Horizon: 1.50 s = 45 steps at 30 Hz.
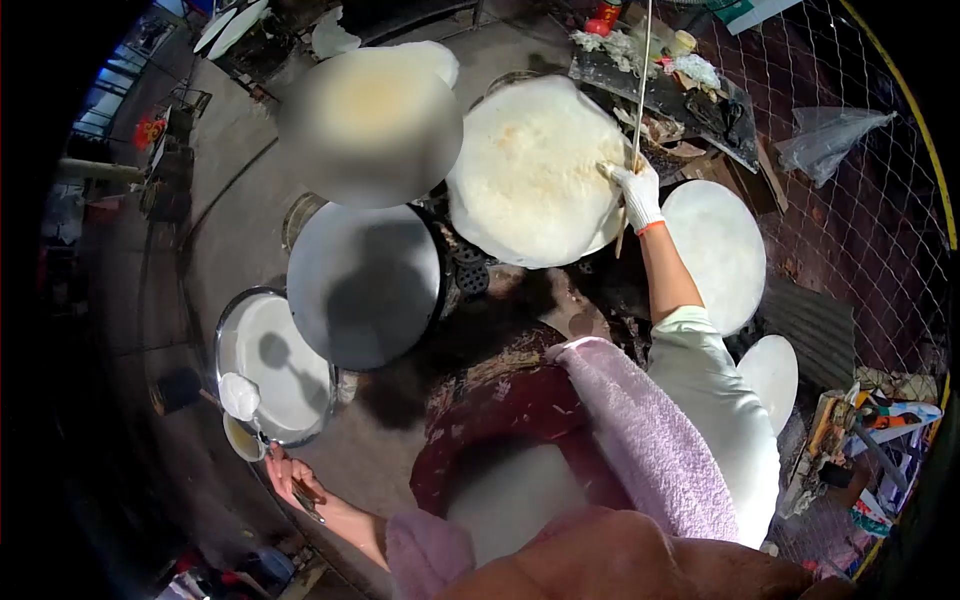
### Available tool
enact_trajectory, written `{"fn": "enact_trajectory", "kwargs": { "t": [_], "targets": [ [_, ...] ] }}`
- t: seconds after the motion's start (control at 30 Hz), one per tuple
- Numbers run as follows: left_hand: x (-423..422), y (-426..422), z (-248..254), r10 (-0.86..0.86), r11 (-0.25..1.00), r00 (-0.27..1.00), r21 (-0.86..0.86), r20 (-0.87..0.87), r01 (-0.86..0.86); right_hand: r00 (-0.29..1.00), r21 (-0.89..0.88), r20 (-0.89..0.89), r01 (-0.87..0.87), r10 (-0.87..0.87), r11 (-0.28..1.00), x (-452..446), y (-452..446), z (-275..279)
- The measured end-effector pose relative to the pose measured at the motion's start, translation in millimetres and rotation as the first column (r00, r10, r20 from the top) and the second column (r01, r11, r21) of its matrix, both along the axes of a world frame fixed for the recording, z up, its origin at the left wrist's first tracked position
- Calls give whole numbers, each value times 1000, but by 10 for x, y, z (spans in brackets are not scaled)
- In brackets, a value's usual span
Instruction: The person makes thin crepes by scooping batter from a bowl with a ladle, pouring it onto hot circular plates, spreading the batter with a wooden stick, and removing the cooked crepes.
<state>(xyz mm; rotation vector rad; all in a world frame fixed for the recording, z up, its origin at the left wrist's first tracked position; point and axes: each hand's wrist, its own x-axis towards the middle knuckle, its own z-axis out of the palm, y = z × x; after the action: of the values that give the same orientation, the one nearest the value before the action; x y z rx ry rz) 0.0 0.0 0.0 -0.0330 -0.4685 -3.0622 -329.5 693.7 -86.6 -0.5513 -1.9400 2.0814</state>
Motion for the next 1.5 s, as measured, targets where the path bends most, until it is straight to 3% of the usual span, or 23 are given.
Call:
{"fn": "enact_trajectory", "kwargs": {
  "t": [0.07,0.1,0.13,0.27,0.37,0.5,0.53,0.57,0.6,0.67,0.7,0.73,0.83,0.87,0.9,1.0,1.1,1.2,1.27,1.33,1.43,1.5],
  "targets": [
    [3,-143,257,28,998,1000,-57,-14,-28,997,-64,75,-6,11,998,121,97,-592],
    [-243,520,-31,106,994,994,-3,33,-105,994,77,104,21,-29,997,-118,787,-532],
    [-252,521,188,184,983,978,-40,95,-181,991,73,133,3,-13,997,-105,702,-647],
    [-386,532,128,166,984,983,-79,77,-160,986,170,165,-29,1,985,-225,815,-705],
    [-464,629,131,151,986,986,-77,65,-146,993,258,76,-104,87,961,-343,922,-681],
    [-513,529,5,126,989,991,-82,45,-122,992,456,-3,111,-124,883,-521,1045,-714],
    [-531,559,34,135,988,989,-78,59,-130,994,444,64,51,-88,895,-517,1108,-704],
    [-578,628,91,143,988,987,-74,72,-138,997,240,55,-66,55,969,-593,1288,-976],
    [-597,655,128,151,987,985,-70,86,-145,999,2,32,-39,39,999,-582,1217,-941],
    [-587,422,-14,174,984,983,-62,64,-170,997,-96,57,-39,45,995,-559,1136,-815],
    [-586,396,-43,189,981,981,-56,54,-186,992,45,107,-74,69,996,-554,1129,-760],
    [-550,355,-37,319,947,934,-72,161,-312,984,181,159,-115,86,977,-561,1110,-726],
    [-567,244,-57,284,958,942,-17,179,-286,967,233,222,-178,127,956,-589,1132,-626],
    [-584,228,-69,249,967,960,27,130,-255,967,337,224,-191,119,922,-652,1234,-763],
    [-543,135,-81,273,962,952,-34,137,-271,967,432,247,-173,68,885,-614,1138,-608],
    [-479,-46,-157,334,940,922,-146,194,-310,923,486,383,-222,22,845,-670,1154,-621],
    [-419,-236,-266,148,989,989,-12,12,-148,948,307,318,-124,21,944,-671,1068,-574],
    [-411,-388,-287,149,989,985,-5,87,-149,960,127,259,-148,111,981,-640,1007,-356],
    [-394,-403,-255,177,984,978,-34,110,-174,949,183,276,-208,153,961,-661,936,-258],
    [-488,-202,-132,567,814,738,-387,367,-433,937,259,304,-255,172,932,-699,845,-189],
    [-241,-582,-550,639,723,703,-555,312,-411,962,500,214,-257,170,827,-718,748,-251],
    [-323,-401,-343,648,726,685,-544,334,-421,982,775,188,-165,26,611,-816,807,-386]
  ]
}}
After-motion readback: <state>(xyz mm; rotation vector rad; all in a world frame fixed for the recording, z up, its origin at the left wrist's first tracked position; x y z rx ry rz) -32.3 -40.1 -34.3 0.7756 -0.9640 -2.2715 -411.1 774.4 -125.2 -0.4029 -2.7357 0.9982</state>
